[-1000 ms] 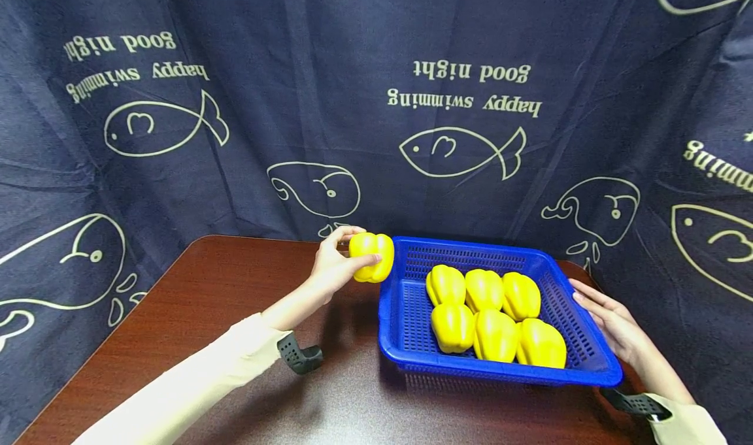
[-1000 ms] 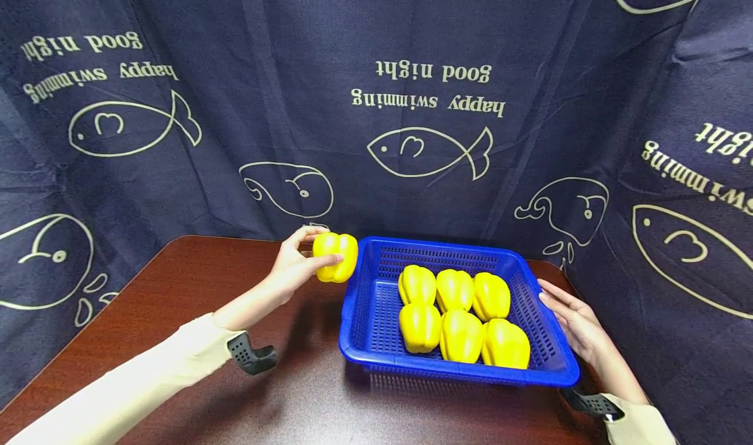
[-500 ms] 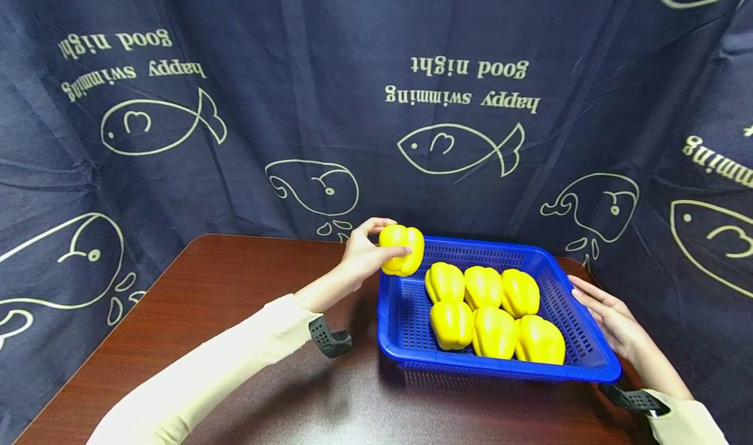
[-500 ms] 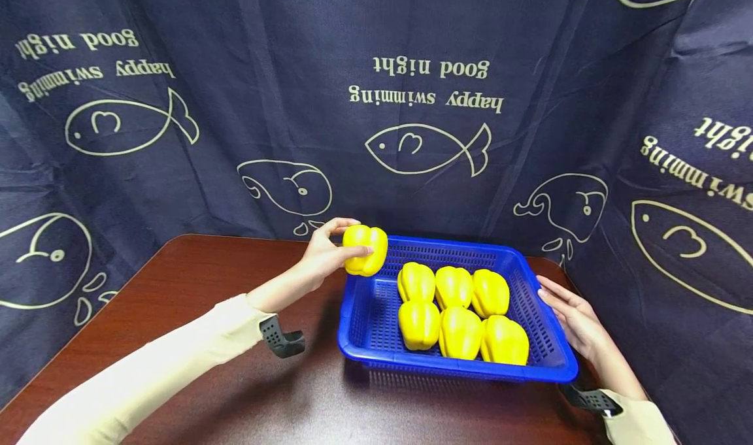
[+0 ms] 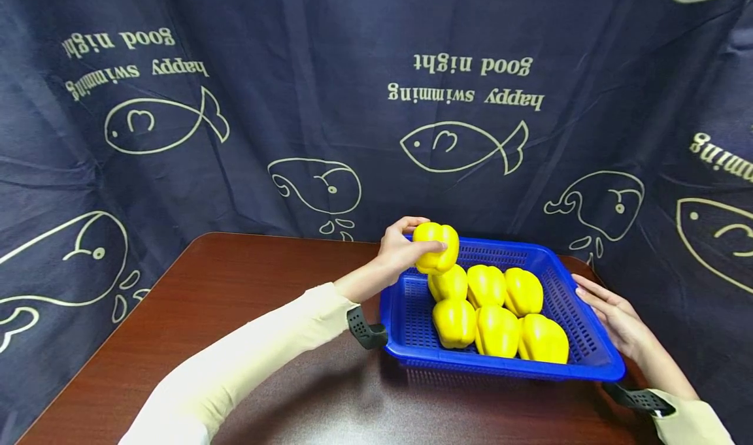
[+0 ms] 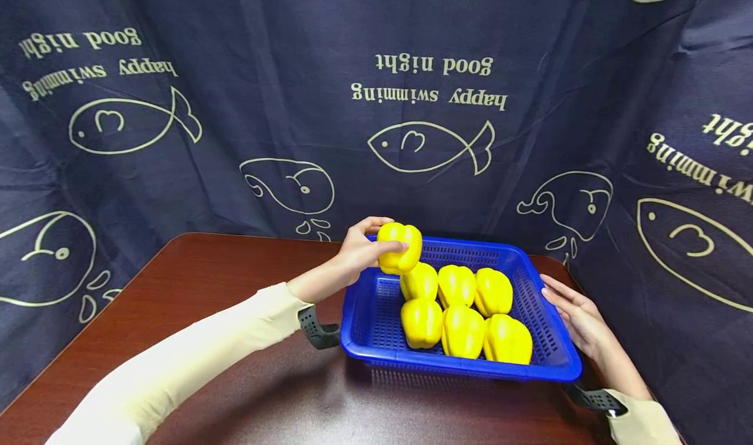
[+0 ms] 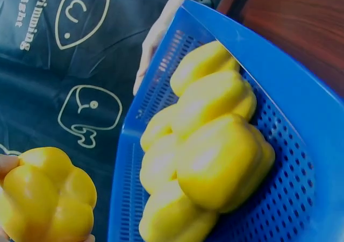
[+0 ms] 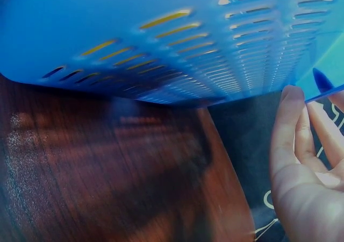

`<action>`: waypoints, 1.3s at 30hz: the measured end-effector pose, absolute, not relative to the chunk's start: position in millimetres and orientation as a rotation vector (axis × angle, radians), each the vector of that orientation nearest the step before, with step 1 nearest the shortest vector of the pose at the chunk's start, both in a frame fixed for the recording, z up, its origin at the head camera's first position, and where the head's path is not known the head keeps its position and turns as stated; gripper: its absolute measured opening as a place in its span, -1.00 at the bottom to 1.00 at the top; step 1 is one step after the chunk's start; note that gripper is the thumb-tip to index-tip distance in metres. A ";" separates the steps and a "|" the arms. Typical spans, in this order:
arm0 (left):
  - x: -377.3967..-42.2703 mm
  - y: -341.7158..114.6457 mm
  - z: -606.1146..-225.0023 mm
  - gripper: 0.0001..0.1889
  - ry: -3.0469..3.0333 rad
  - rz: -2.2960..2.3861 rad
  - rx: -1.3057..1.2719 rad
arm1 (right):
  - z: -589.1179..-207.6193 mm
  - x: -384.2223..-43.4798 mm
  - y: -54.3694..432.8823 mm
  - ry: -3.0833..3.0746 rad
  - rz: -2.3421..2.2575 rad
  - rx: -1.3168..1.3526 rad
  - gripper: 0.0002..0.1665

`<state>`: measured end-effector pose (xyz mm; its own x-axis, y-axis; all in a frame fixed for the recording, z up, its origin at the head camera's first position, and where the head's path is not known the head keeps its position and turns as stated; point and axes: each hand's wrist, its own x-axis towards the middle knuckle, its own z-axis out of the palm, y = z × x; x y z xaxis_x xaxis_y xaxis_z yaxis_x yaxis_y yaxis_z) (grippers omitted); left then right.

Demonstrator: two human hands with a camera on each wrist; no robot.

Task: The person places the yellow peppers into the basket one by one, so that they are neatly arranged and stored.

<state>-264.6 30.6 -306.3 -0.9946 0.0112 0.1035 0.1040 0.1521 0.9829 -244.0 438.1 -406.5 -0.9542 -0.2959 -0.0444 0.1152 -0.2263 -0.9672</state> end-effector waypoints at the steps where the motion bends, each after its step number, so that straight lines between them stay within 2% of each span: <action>1: -264.6 34.1 -305.4 -0.49 -2.329 -2.010 -0.113 | -406.3 -243.6 438.6 1.772 -2.260 -0.203 -0.53; 18: -277.4 95.6 -304.2 -0.54 -2.225 -2.147 -0.047 | -406.8 -241.8 441.6 1.733 -2.271 -0.246 -0.51; 39: -268.9 157.7 -327.2 -0.59 -2.296 -2.060 0.097 | -408.6 -243.6 437.4 1.694 -2.289 -0.253 -0.51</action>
<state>-268.9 157.7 -327.2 -0.9965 -0.0839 -0.0009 -0.0100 0.1078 0.9941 -243.6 437.4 -408.6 -0.9449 -0.3262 -0.0262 0.1203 -0.2718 -0.9548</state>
